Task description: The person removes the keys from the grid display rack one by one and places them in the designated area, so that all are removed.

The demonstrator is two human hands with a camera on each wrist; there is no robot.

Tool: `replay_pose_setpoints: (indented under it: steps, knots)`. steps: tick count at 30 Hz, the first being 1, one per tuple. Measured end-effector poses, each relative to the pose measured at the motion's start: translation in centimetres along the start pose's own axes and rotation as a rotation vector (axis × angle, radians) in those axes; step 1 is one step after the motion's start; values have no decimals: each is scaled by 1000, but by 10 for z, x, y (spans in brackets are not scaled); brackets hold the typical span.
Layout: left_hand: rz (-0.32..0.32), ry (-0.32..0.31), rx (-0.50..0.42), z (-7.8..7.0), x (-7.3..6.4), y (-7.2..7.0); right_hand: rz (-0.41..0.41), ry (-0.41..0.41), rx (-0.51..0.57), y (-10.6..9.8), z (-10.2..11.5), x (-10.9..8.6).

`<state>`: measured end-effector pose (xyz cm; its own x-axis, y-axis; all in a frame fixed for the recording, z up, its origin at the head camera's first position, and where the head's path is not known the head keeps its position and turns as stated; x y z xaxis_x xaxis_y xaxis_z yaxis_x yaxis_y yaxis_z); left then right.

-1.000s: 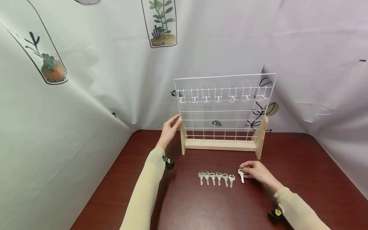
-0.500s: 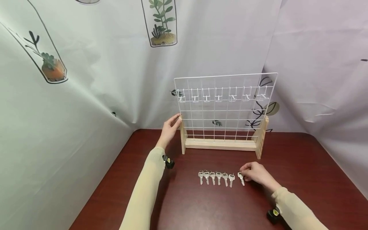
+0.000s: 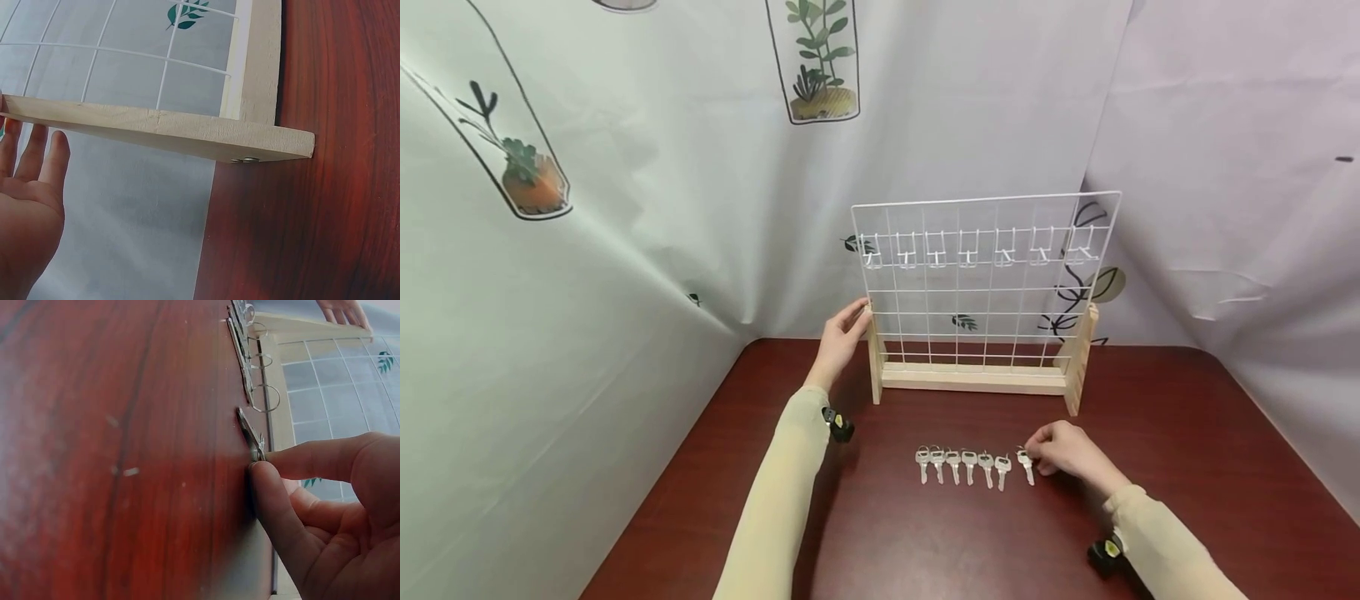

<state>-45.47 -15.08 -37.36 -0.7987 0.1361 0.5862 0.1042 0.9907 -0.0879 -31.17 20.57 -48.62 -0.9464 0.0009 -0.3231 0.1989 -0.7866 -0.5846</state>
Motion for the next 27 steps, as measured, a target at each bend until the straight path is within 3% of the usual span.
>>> replay_pose_setpoints:
  steps: [5,13,27]
  knots:
    - [0,4,8,-19,-2,5,-6,29,-16,-1,-1,2]
    - [-51,25,35,14,-1,-6,5,44,-14,4,2,7]
    - [-74,26,-19,12,8,6,23,59,-11,-5,0,5]
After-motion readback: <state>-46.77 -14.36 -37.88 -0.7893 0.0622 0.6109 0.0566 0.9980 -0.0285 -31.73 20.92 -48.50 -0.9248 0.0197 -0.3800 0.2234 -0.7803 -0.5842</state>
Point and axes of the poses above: each hand's wrist, its own x-axis towards the middle knuckle, its own y-axis out of the palm, z = x × y, the point moved 8 cm from there along x, towards the middle knuckle, and after that the axes turned 15 degrees about y, right-handed, at the moved point
